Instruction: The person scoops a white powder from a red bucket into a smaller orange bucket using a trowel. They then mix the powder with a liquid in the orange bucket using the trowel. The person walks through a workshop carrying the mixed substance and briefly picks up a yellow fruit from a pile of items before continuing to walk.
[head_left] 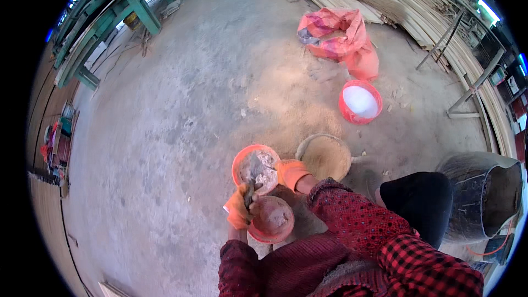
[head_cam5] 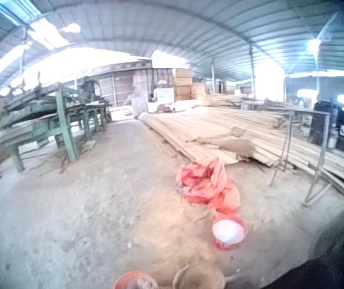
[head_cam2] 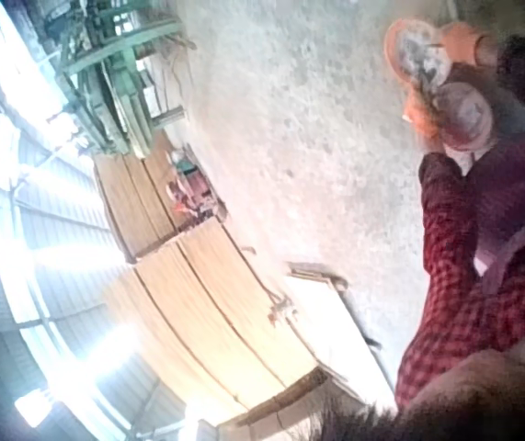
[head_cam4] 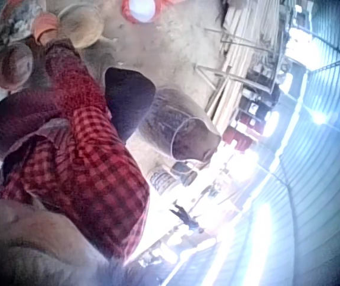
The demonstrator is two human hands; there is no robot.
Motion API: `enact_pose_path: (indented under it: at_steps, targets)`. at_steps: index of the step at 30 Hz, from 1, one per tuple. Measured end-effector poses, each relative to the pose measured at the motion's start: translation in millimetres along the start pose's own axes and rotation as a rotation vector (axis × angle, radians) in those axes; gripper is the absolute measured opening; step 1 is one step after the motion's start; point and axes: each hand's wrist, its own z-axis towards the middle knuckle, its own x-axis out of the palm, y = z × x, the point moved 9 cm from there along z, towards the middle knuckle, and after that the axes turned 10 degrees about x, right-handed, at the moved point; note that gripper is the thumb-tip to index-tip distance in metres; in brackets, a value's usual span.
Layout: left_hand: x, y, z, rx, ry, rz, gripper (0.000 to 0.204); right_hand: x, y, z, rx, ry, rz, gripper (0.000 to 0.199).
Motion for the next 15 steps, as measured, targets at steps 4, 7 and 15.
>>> enact_pose_path:
  at_steps: [4,7,15]
  targets:
    - [-60,-7,2,0.361,-0.312,0.850,0.051,-25,-1,0,0.061,-0.005,0.099,0.024]
    - [-85,-13,-1,0.393,-0.422,1.126,0.051,-31,26,-22,0.020,0.047,0.199,0.034]
    - [-51,-6,8,0.426,-0.296,0.890,0.050,-8,-18,-2,0.250,0.154,0.350,0.044]
